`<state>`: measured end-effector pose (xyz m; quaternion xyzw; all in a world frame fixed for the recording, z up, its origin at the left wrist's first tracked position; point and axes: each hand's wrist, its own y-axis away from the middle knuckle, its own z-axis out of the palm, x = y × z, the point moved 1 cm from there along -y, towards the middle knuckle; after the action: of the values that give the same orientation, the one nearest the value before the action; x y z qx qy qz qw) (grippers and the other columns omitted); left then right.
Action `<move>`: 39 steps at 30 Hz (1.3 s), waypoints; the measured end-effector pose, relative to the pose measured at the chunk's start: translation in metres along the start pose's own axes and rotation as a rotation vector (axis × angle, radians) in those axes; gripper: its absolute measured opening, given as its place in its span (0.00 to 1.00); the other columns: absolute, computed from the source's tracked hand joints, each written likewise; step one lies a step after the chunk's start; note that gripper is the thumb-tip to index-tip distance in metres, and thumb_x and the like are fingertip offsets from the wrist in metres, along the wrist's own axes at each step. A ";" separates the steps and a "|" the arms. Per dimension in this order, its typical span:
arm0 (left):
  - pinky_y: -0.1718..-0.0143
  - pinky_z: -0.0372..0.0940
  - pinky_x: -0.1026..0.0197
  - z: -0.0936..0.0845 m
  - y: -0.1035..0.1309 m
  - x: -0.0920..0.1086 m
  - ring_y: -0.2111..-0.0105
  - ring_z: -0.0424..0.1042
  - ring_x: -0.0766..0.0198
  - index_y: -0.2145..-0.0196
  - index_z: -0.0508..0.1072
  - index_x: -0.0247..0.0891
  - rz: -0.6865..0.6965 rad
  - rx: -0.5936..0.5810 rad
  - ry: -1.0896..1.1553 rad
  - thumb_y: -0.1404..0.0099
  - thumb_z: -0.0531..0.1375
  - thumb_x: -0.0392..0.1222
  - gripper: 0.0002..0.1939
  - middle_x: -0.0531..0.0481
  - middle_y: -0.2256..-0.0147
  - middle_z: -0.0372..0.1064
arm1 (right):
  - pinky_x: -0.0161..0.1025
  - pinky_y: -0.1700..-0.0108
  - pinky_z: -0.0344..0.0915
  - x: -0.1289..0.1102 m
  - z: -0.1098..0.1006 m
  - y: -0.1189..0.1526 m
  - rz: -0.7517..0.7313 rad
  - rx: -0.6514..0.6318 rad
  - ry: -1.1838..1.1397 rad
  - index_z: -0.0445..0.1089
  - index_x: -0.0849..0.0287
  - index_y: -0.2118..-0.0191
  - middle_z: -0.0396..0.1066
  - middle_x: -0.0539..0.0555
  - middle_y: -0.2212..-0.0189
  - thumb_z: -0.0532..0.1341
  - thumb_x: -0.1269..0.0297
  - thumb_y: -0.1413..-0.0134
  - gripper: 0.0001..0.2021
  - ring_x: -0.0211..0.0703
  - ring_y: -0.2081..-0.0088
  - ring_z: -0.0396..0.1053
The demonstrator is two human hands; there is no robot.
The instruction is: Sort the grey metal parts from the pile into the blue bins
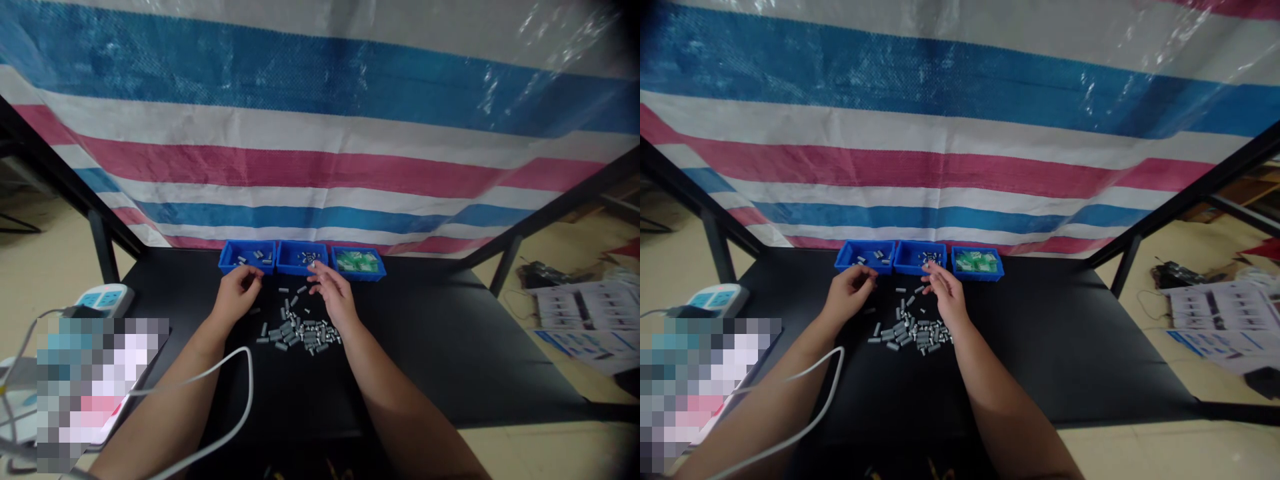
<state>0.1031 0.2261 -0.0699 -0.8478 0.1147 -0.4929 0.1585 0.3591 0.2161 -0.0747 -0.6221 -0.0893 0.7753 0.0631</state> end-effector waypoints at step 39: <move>0.51 0.67 0.51 0.029 0.005 0.011 0.56 0.73 0.56 0.61 0.79 0.43 0.236 -0.365 -0.254 0.37 0.64 0.33 0.08 0.50 0.59 0.79 | 0.34 0.64 0.61 -0.029 -0.007 0.010 -0.102 -0.474 0.933 0.74 0.57 0.63 0.75 0.50 0.67 0.60 0.70 0.37 0.05 0.37 0.68 0.70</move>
<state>0.1335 0.2223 -0.0760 -0.8982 0.2792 -0.3317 0.0726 0.3722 0.2009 -0.0511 -0.8932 -0.2549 0.3703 -0.0084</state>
